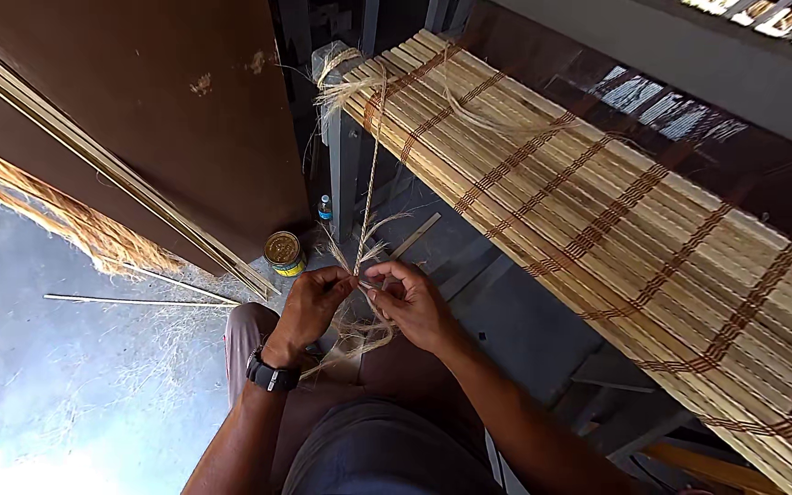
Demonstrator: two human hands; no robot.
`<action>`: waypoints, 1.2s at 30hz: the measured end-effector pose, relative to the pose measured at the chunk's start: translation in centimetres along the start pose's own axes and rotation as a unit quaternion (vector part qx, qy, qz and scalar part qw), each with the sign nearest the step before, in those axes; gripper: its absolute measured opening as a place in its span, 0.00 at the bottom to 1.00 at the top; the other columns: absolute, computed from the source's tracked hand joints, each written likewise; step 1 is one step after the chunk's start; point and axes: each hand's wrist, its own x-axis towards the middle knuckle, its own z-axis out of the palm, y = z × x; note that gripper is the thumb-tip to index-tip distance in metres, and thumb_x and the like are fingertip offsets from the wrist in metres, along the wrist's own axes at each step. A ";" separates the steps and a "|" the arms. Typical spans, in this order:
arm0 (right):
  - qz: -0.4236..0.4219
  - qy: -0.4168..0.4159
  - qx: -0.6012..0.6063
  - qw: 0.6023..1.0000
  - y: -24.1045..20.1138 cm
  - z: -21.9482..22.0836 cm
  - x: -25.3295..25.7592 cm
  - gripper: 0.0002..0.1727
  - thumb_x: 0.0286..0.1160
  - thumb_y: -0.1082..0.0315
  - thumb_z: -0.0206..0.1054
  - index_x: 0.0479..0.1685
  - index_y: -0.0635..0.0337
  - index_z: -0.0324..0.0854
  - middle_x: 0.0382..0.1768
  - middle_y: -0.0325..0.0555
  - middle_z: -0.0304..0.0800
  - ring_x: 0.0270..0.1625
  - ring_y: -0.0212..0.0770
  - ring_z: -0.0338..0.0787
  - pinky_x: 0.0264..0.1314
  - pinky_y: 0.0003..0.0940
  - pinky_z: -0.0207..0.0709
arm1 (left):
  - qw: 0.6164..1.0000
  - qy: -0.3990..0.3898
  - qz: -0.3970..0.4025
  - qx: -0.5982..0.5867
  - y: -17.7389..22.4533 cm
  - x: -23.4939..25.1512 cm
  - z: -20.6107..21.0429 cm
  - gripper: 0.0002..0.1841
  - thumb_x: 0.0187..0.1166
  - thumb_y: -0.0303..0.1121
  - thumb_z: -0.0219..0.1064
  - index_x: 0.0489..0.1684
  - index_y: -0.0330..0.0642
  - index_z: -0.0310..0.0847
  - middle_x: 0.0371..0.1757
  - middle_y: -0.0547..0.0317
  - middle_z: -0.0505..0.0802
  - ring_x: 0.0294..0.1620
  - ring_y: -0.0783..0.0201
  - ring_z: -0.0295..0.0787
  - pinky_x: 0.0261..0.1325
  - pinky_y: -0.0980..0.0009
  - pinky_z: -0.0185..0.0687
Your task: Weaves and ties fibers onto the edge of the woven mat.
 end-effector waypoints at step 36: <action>0.013 -0.139 0.008 0.990 -0.3 -0.2 3.6 0.09 0.83 0.65 0.67 0.50 0.61 0.86 0.38 0.41 0.90 0.37 0.29 0.88 0.46 0.25 0.83 | 0.995 -0.015 -0.021 0.096 0.3 0.6 -2.3 0.10 0.82 0.38 0.69 0.31 0.48 0.90 0.19 0.72 0.82 0.17 0.76 0.68 0.24 0.75 0.65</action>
